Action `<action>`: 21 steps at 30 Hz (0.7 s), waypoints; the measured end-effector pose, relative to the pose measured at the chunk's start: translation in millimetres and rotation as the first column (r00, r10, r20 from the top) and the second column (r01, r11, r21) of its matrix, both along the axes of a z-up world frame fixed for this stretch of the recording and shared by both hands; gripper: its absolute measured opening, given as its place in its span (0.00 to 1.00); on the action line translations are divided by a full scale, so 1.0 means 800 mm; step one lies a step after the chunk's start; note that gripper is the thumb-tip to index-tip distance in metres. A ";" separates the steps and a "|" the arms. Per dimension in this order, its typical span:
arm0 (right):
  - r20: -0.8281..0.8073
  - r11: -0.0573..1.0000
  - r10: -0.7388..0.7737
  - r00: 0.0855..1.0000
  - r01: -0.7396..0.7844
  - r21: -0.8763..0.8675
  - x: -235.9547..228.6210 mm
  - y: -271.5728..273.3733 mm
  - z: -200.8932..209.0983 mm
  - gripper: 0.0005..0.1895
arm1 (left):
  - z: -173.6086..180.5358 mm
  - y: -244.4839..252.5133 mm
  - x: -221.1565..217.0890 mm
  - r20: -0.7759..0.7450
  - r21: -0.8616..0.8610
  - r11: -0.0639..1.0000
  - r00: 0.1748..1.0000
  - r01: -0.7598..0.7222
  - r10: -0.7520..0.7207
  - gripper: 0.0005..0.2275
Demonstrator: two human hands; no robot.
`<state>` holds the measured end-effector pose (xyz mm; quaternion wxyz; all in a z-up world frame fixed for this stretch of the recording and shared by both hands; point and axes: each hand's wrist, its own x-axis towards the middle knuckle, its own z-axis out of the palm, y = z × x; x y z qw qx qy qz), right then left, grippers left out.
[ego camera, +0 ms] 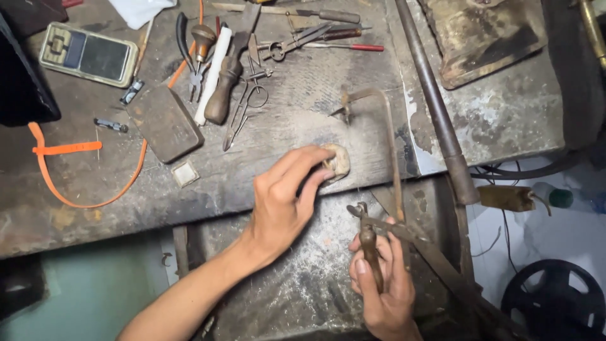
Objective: Using a jeweler's saw to precisely cut through a metal ring held in a wooden jig on a workbench.
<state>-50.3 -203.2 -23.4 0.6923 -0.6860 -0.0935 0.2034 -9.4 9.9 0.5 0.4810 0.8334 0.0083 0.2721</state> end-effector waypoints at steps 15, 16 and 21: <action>0.439 0.930 -0.064 0.896 0.213 -0.300 0.037 0.035 -0.006 0.15 | -0.008 -0.001 0.004 -0.066 -0.058 0.997 0.997 -0.046 0.042 0.04; 0.437 0.932 -0.067 0.897 0.213 -0.293 0.037 0.036 -0.009 0.15 | -0.011 -0.003 0.003 -0.067 -0.050 0.998 0.997 -0.046 0.043 0.04; 0.459 0.934 -0.052 0.887 0.206 -0.293 0.041 0.034 -0.016 0.15 | -0.008 -0.006 0.006 -0.042 -0.038 0.997 0.997 -0.065 0.063 0.05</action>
